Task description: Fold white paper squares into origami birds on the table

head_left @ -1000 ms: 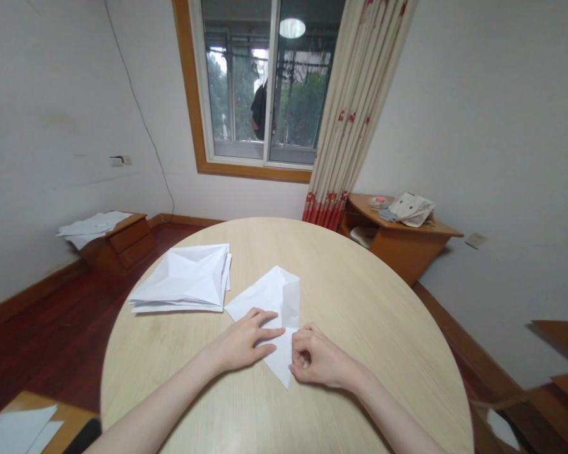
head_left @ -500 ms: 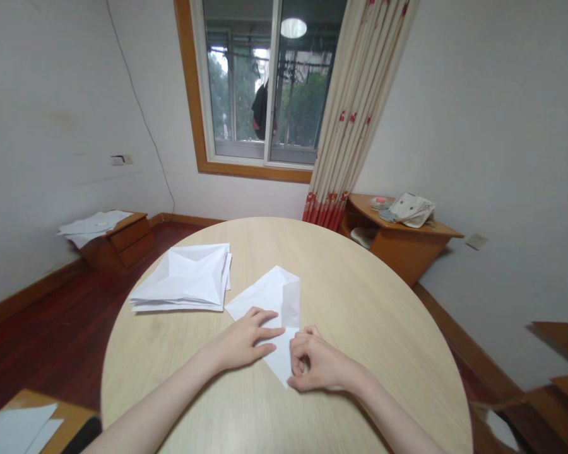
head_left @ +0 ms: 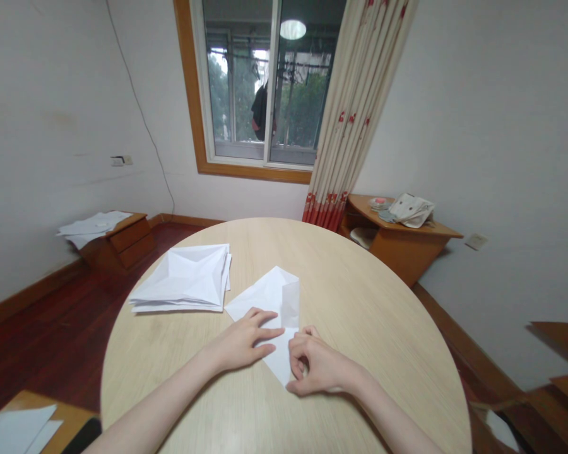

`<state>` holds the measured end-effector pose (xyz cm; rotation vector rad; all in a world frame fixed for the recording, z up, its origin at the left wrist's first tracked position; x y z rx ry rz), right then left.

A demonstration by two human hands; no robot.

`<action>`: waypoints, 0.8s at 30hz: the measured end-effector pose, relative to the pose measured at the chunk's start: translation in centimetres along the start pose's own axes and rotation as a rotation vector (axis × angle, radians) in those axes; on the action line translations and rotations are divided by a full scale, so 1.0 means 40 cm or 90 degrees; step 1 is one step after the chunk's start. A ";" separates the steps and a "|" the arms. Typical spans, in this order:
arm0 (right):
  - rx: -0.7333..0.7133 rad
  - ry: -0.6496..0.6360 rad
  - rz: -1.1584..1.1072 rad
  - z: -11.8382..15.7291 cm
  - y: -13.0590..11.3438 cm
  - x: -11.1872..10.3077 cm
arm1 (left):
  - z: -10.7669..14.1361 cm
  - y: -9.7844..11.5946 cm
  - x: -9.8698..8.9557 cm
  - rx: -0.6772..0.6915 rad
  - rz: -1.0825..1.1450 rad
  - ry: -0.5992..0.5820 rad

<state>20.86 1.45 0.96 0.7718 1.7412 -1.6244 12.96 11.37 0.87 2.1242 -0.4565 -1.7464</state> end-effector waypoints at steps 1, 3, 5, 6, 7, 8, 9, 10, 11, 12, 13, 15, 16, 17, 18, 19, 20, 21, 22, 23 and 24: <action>0.002 0.003 -0.006 0.000 0.002 -0.001 | 0.001 -0.001 0.001 0.001 0.000 0.004; 0.004 0.011 -0.026 0.000 0.008 -0.005 | 0.003 -0.004 0.003 0.000 -0.008 0.014; 0.005 0.029 -0.042 -0.001 0.017 -0.011 | 0.004 -0.008 0.006 -0.007 -0.025 0.022; 0.006 0.040 -0.046 -0.001 0.022 -0.014 | 0.004 -0.010 0.007 -0.013 -0.035 0.025; 0.006 0.055 -0.045 -0.002 0.027 -0.019 | 0.004 -0.012 0.007 -0.019 -0.042 0.026; 0.005 0.075 -0.041 -0.002 0.031 -0.026 | 0.004 -0.012 0.008 -0.023 -0.046 0.026; 0.001 0.097 -0.031 -0.003 0.034 -0.033 | 0.003 -0.010 0.008 -0.023 -0.047 0.027; -0.006 0.121 -0.015 -0.003 0.035 -0.041 | 0.003 -0.007 0.007 -0.021 -0.047 0.028; -0.015 0.148 0.008 -0.002 0.035 -0.050 | 0.003 -0.004 0.006 -0.018 -0.047 0.030; -0.026 0.177 0.037 -0.001 0.034 -0.059 | 0.002 0.001 0.006 -0.015 -0.047 0.031; -0.039 0.206 0.069 0.001 0.032 -0.067 | 0.002 0.005 0.006 -0.014 -0.046 0.030; -0.069 0.260 0.128 0.007 0.029 -0.081 | 0.000 0.011 0.008 -0.018 -0.036 0.023; -0.083 0.285 0.153 0.011 0.027 -0.087 | 0.000 0.014 0.010 -0.022 -0.026 0.017; -0.095 0.304 0.174 0.014 0.027 -0.091 | -0.001 0.016 0.012 -0.027 -0.011 0.012; -0.104 0.320 0.194 0.017 0.027 -0.094 | -0.001 0.017 0.013 -0.034 0.007 0.009; -0.111 0.331 0.215 0.019 0.027 -0.096 | 0.000 0.017 0.013 -0.045 0.027 0.007; -0.114 0.338 0.236 0.021 0.028 -0.098 | 0.000 0.016 0.014 -0.058 0.047 0.006; -0.116 0.341 0.259 0.022 0.028 -0.099 | 0.002 0.013 0.014 -0.074 0.067 0.006; -0.117 0.342 0.283 0.023 0.029 -0.102 | 0.004 0.010 0.016 -0.090 0.083 0.004; -0.118 0.342 0.305 0.024 0.028 -0.104 | 0.005 0.007 0.017 -0.103 0.096 0.001; -0.121 0.340 0.324 0.026 0.027 -0.107 | 0.007 0.006 0.019 -0.111 0.106 -0.003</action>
Point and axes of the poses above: each hand's wrist, its own z-axis away from the middle knuckle, its own x-axis out of the palm, y = z × x, the point moved 7 cm from there along -z, towards the middle knuckle, and after that the axes turned 2 degrees about -x, right-handed, at the moved point
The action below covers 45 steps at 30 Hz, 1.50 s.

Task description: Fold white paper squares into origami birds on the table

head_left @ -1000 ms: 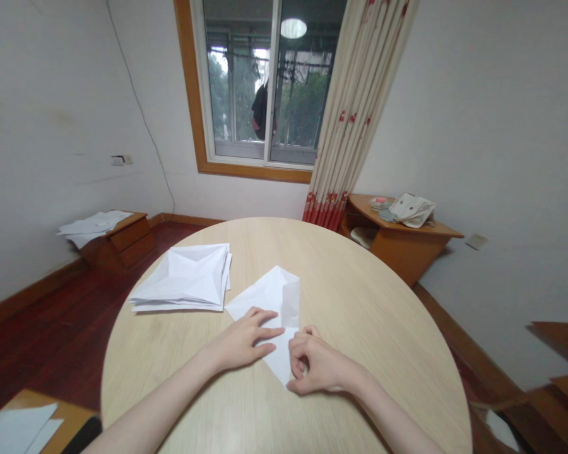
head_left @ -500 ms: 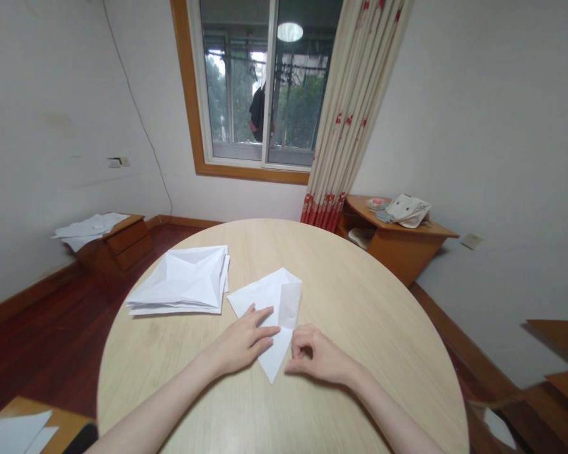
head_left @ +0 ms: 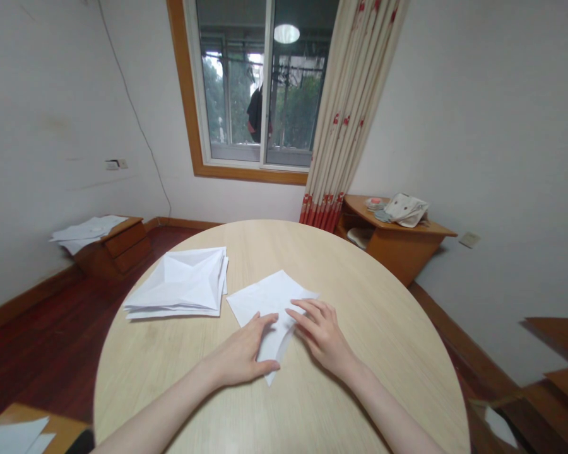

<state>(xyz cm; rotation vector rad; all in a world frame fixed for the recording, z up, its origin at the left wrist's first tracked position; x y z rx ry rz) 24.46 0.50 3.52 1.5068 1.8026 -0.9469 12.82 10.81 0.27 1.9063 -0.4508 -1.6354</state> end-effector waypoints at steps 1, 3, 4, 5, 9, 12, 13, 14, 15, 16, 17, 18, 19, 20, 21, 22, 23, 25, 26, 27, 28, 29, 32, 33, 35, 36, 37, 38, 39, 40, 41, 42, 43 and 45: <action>-0.007 -0.005 0.014 0.000 0.001 -0.003 | 0.001 -0.001 0.001 -0.005 0.006 -0.003; -0.014 -0.019 0.028 -0.001 0.006 -0.009 | 0.003 0.001 0.001 -0.008 0.015 -0.007; -0.013 -0.026 0.029 -0.001 0.010 -0.012 | 0.003 0.004 0.000 -0.009 0.018 -0.010; -0.008 -0.031 0.028 -0.002 0.015 -0.015 | 0.003 0.007 -0.002 -0.009 0.020 -0.012; 0.025 -0.038 0.019 -0.002 0.037 -0.025 | 0.001 0.034 -0.009 0.032 -0.004 -0.030; 0.050 -0.044 0.000 -0.001 0.054 -0.022 | 0.001 0.051 -0.012 0.079 -0.042 -0.038; 0.055 -0.049 -0.007 0.000 0.059 -0.019 | 0.001 0.054 -0.013 0.088 -0.051 -0.039; 0.060 -0.057 -0.014 0.001 0.063 -0.016 | 0.001 0.055 -0.012 0.095 -0.056 -0.039; 0.065 -0.069 -0.020 0.002 0.068 -0.011 | 0.001 0.057 -0.012 0.103 -0.059 -0.037; 0.073 -0.081 -0.024 0.004 0.072 -0.008 | 0.002 0.059 -0.011 0.112 -0.060 -0.034; 0.081 -0.093 -0.028 0.005 0.076 -0.004 | 0.002 0.061 -0.011 0.121 -0.062 -0.029; 0.089 -0.103 -0.033 0.006 0.080 -0.002 | 0.002 0.062 -0.011 0.128 -0.063 -0.022; 0.097 -0.111 -0.040 0.008 0.082 0.000 | 0.002 0.062 -0.012 0.132 -0.064 -0.012; 0.104 -0.117 -0.049 0.009 0.085 0.001 | 0.002 0.062 -0.014 0.133 -0.067 0.000; 0.110 -0.121 -0.060 0.009 0.087 0.001 | 0.002 0.061 -0.016 0.135 -0.071 0.013; 0.115 -0.126 -0.072 0.010 0.088 0.002 | 0.002 0.060 -0.018 0.141 -0.074 0.025; 0.118 -0.131 -0.084 0.011 0.089 0.004 | 0.002 0.059 -0.020 0.149 -0.078 0.035; 0.128 -0.140 -0.104 0.013 0.093 0.007 | 0.002 0.056 -0.023 0.166 -0.086 0.048; 0.135 -0.144 -0.111 0.015 0.095 0.010 | 0.002 0.053 -0.024 0.172 -0.089 0.053; 0.143 -0.146 -0.116 0.016 0.097 0.012 | 0.001 0.050 -0.024 0.173 -0.091 0.059; 0.151 -0.148 -0.120 0.018 0.099 0.014 | 0.001 0.046 -0.026 0.172 -0.090 0.070; 0.158 -0.151 -0.122 0.019 0.100 0.017 | 0.000 0.042 -0.029 0.170 -0.085 0.083; 0.176 -0.163 -0.125 0.019 0.096 0.022 | 0.000 0.031 -0.040 0.154 -0.054 0.141; 0.182 -0.166 -0.130 0.018 0.093 0.023 | 0.001 0.026 -0.045 0.144 -0.040 0.165; 0.192 -0.167 -0.150 0.016 0.085 0.025 | 0.004 0.016 -0.054 0.123 -0.013 0.210; 0.196 -0.165 -0.163 0.014 0.081 0.026 | 0.006 0.011 -0.058 0.113 -0.002 0.230; 0.200 -0.164 -0.178 0.013 0.076 0.028 | 0.009 0.008 -0.061 0.105 0.006 0.246; 0.206 -0.161 -0.192 0.012 0.073 0.030 | 0.011 0.005 -0.064 0.099 0.010 0.261; 0.212 -0.159 -0.205 0.012 0.069 0.033 | 0.013 0.004 -0.068 0.094 0.012 0.275; 0.221 -0.156 -0.217 0.012 0.067 0.036 | 0.015 0.003 -0.071 0.092 0.012 0.288; 0.230 -0.154 -0.228 0.012 0.065 0.040 | 0.017 0.002 -0.074 0.090 0.011 0.300; 0.240 -0.151 -0.237 0.012 0.063 0.043 | 0.019 0.002 -0.077 0.089 0.010 0.313; 0.248 -0.148 -0.245 0.013 0.061 0.046 | 0.020 0.001 -0.081 0.089 0.008 0.326; 0.262 -0.144 -0.263 0.012 0.056 0.051 | 0.022 0.001 -0.088 0.093 0.002 0.354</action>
Point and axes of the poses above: each hand's wrist, its own z-axis away from the middle knuckle, its own x-axis out of the palm, y = z × x, the point moved 7 cm from there along -z, towards the middle knuckle, and after that the axes turned 2 degrees about -x, right-handed, at the moved point
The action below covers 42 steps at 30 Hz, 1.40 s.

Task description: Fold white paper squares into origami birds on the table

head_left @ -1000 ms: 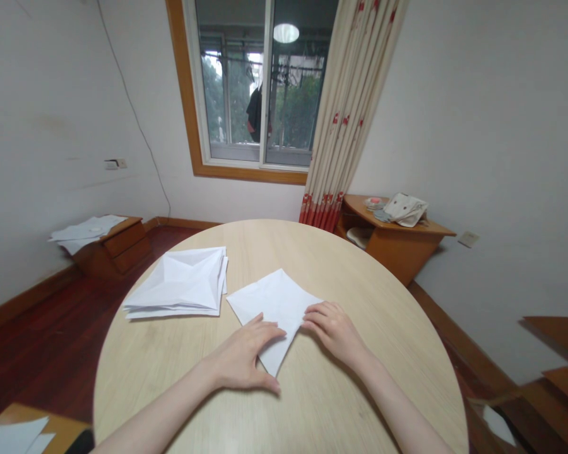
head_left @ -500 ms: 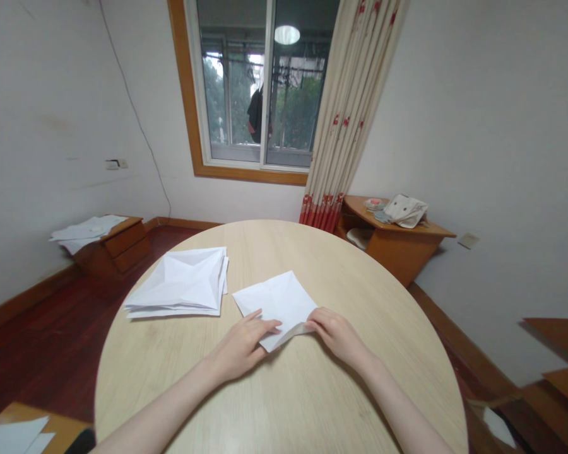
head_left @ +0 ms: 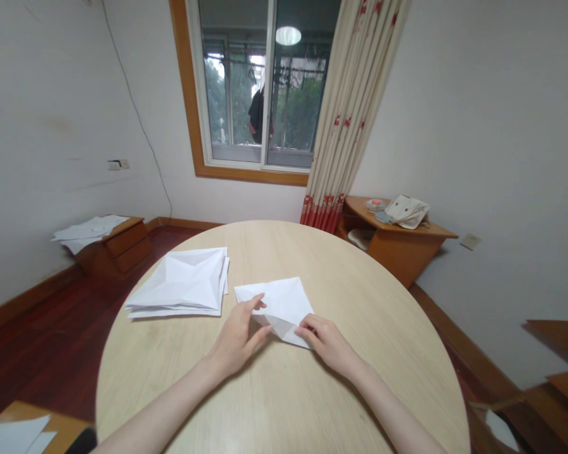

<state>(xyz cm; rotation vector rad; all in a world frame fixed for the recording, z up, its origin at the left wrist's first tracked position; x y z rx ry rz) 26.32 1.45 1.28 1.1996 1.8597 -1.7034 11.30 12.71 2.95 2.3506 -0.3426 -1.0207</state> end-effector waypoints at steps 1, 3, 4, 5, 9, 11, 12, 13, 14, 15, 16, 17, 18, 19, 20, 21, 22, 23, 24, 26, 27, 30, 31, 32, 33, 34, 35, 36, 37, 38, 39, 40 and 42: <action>0.005 0.001 -0.010 0.000 -0.002 0.003 | -0.001 0.000 -0.003 0.003 -0.005 0.013; 0.017 0.002 -0.032 0.000 -0.004 0.010 | -0.002 0.001 -0.009 0.011 -0.018 0.035; 0.023 0.002 -0.044 0.000 -0.005 0.014 | -0.003 0.002 -0.011 0.016 -0.027 0.044; 0.029 0.001 -0.055 0.000 -0.006 0.019 | -0.003 0.003 -0.013 0.019 -0.035 0.050; 0.038 0.006 -0.089 -0.001 -0.008 0.039 | -0.003 0.004 -0.005 0.020 -0.047 0.019; 0.038 0.011 -0.100 -0.002 -0.009 0.045 | -0.003 0.003 0.006 0.016 -0.048 -0.020; 0.039 0.013 -0.106 -0.002 -0.009 0.046 | -0.002 0.002 0.011 0.015 -0.050 -0.034; 0.040 0.014 -0.112 -0.002 -0.009 0.048 | -0.002 0.002 0.015 0.014 -0.052 -0.043; 0.042 0.013 -0.119 -0.002 -0.008 0.049 | -0.002 0.002 0.018 0.014 -0.056 -0.048; 0.045 0.009 -0.125 -0.002 -0.008 0.050 | -0.002 0.002 0.020 0.014 -0.059 -0.049; 0.048 0.006 -0.131 -0.002 -0.008 0.051 | -0.002 0.002 0.021 0.013 -0.062 -0.049; 0.051 0.001 -0.135 -0.001 -0.008 0.052 | -0.003 0.002 0.021 0.011 -0.063 -0.047; 0.053 -0.003 -0.139 -0.001 -0.008 0.054 | -0.003 0.001 0.020 0.008 -0.062 -0.045; 0.055 -0.007 -0.140 -0.001 -0.009 0.055 | -0.003 0.000 0.020 0.004 -0.058 -0.045; 0.056 -0.011 -0.140 0.000 -0.010 0.056 | -0.003 -0.001 0.020 -0.001 -0.050 -0.044; 0.055 -0.014 -0.137 0.000 -0.012 0.056 | -0.002 -0.002 0.020 -0.003 -0.041 -0.045; 0.052 -0.017 -0.134 0.001 -0.015 0.057 | -0.002 -0.002 0.020 -0.004 -0.031 -0.044; 0.048 -0.020 -0.129 0.002 -0.017 0.057 | -0.001 -0.003 0.020 -0.003 -0.021 -0.043; 0.042 -0.024 -0.123 0.002 -0.021 0.057 | 0.000 -0.004 0.021 -0.002 -0.011 -0.042; 0.023 -0.028 -0.110 0.002 -0.030 0.057 | 0.001 -0.006 0.023 -0.002 0.000 -0.044; 0.011 -0.028 -0.104 0.002 -0.035 0.056 | 0.002 -0.008 0.026 -0.003 0.001 -0.048; -0.021 -0.030 -0.091 0.003 -0.046 0.057 | 0.003 -0.013 0.033 -0.005 -0.008 -0.064; -0.026 -0.030 -0.084 0.004 -0.047 0.059 | 0.003 -0.014 0.034 -0.004 -0.014 -0.067; -0.028 -0.030 -0.072 0.004 -0.047 0.060 | 0.004 -0.015 0.035 -0.006 -0.020 -0.068; -0.028 -0.027 -0.057 0.004 -0.046 0.061 | 0.004 -0.016 0.036 -0.009 -0.027 -0.069; -0.027 -0.021 -0.042 0.004 -0.043 0.062 | 0.004 -0.017 0.037 -0.016 -0.034 -0.070; -0.024 -0.013 -0.030 0.004 -0.041 0.062 | 0.004 -0.017 0.038 -0.023 -0.043 -0.069; -0.019 -0.004 -0.023 0.004 -0.038 0.061 | 0.004 -0.018 0.039 -0.030 -0.053 -0.067; -0.012 0.005 -0.021 0.004 -0.034 0.060 | 0.003 -0.017 0.040 -0.035 -0.063 -0.063; -0.003 0.012 -0.024 0.003 -0.031 0.060 | 0.002 -0.016 0.041 -0.038 -0.071 -0.058; 0.006 0.020 -0.027 0.003 -0.027 0.059 | 0.001 -0.015 0.043 -0.038 -0.078 -0.051; 0.016 0.026 -0.029 0.003 -0.024 0.059 | 0.000 -0.014 0.045 -0.039 -0.082 -0.045; 0.030 0.035 -0.033 0.003 -0.019 0.060 | -0.002 -0.014 0.052 -0.042 -0.087 -0.036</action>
Point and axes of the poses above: each hand's wrist, its own z-axis away from the middle knuckle, its own x-axis out of the palm, y = z × x, the point moved 7 cm from there along -z, towards the middle knuckle, and after that the axes turned 2 degrees about -x, right-handed, at the moved point
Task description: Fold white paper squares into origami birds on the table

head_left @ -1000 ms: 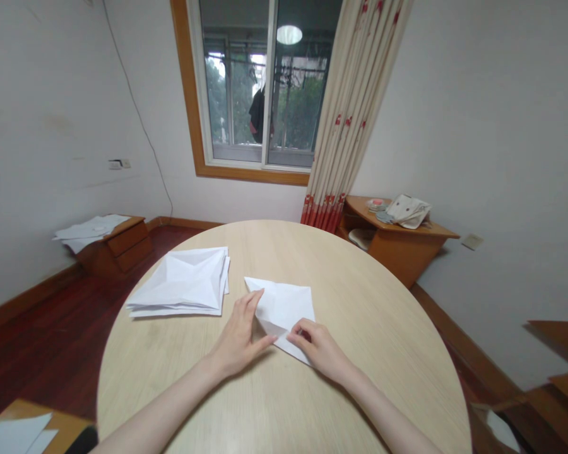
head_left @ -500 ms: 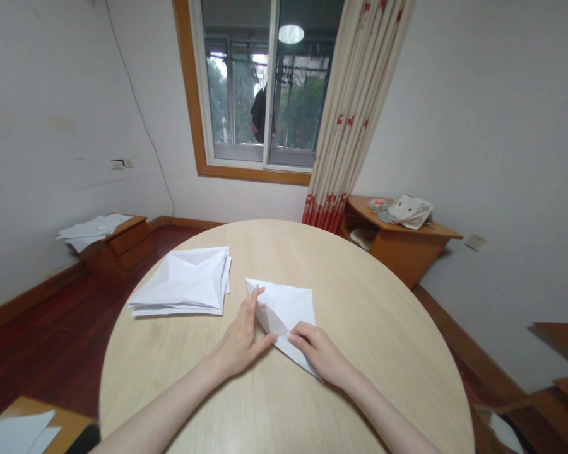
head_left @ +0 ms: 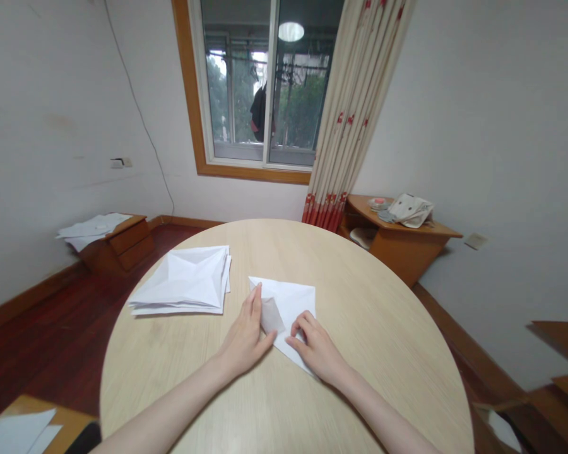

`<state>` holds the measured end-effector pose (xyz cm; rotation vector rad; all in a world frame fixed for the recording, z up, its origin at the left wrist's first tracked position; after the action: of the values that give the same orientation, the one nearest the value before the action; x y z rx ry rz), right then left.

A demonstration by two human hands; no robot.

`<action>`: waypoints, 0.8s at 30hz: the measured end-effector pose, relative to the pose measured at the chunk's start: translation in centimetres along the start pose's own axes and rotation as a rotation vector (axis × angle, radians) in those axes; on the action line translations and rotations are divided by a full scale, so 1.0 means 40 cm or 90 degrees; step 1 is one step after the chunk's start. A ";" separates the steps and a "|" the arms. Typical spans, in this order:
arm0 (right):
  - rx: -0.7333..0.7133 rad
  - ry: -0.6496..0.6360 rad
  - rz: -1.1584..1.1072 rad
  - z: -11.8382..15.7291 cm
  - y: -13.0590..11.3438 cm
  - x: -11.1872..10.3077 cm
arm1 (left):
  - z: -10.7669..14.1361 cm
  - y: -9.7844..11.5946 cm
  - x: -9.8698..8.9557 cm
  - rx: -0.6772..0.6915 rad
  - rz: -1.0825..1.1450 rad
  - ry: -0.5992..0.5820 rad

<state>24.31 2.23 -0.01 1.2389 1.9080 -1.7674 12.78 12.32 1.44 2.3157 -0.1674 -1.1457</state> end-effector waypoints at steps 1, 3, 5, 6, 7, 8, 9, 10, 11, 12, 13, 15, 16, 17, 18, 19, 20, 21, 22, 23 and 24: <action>0.004 0.003 -0.002 0.000 0.002 0.001 | -0.001 0.000 0.004 -0.002 -0.005 0.002; 0.009 0.004 -0.005 -0.001 0.005 0.004 | -0.002 -0.001 0.012 -0.003 -0.022 0.002; 0.010 0.002 -0.010 -0.002 0.007 0.007 | -0.002 -0.001 0.018 -0.002 -0.038 -0.001; 0.010 0.001 -0.013 -0.003 0.007 0.008 | -0.002 -0.001 0.020 0.000 -0.043 -0.002; 0.011 0.002 -0.017 -0.003 0.007 0.008 | -0.002 -0.001 0.021 0.002 -0.046 -0.003; 0.012 0.002 -0.021 -0.004 0.007 0.008 | -0.002 -0.001 0.022 0.004 -0.048 -0.004; 0.013 0.001 -0.024 -0.004 0.006 0.008 | -0.003 0.000 0.022 0.006 -0.050 -0.005; 0.014 -0.001 -0.028 -0.004 0.006 0.008 | -0.003 -0.001 0.023 0.007 -0.052 -0.006; 0.016 -0.004 -0.031 -0.004 0.005 0.008 | -0.003 -0.001 0.023 0.007 -0.054 -0.006; 0.017 -0.007 -0.034 -0.004 0.005 0.007 | -0.004 -0.002 0.024 0.006 -0.056 -0.007; 0.019 -0.011 -0.036 -0.005 0.005 0.007 | -0.004 -0.003 0.024 0.004 -0.059 -0.007; 0.024 -0.022 -0.037 -0.006 0.006 0.006 | -0.005 -0.008 0.026 -0.002 -0.066 -0.009; 0.027 -0.029 -0.037 -0.006 0.007 0.006 | -0.006 -0.010 0.028 -0.005 -0.070 -0.010; 0.029 -0.038 -0.037 -0.006 0.008 0.006 | -0.006 -0.013 0.029 -0.007 -0.072 -0.010; 0.031 -0.045 -0.038 -0.007 0.010 0.006 | -0.006 -0.016 0.030 -0.009 -0.072 -0.009; 0.031 -0.051 -0.039 -0.007 0.012 0.005 | -0.007 -0.019 0.030 -0.010 -0.070 -0.007; 0.027 -0.056 -0.042 -0.007 0.013 0.004 | -0.007 -0.022 0.031 -0.011 -0.066 -0.005; 0.022 -0.060 -0.045 -0.007 0.015 0.003 | -0.007 -0.025 0.032 -0.012 -0.063 -0.002; 0.015 -0.065 -0.049 -0.006 0.016 0.002 | -0.006 -0.029 0.034 -0.014 -0.060 -0.001; 0.008 -0.070 -0.053 -0.006 0.016 0.001 | -0.005 -0.032 0.035 -0.016 -0.059 -0.001; 0.001 -0.076 -0.057 -0.006 0.017 0.000 | -0.005 -0.036 0.037 -0.019 -0.059 -0.001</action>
<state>24.88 2.37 -0.41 1.0390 1.9214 -1.8424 13.68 13.10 -0.25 2.3180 -0.0428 -1.1867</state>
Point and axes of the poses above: each hand's wrist, its own z-axis away from the middle knuckle, its own x-axis out of the palm, y = z × x, the point moved 7 cm from there along -z, towards the middle knuckle, and after that the axes turned 2 degrees about -x, right-handed, at the moved point
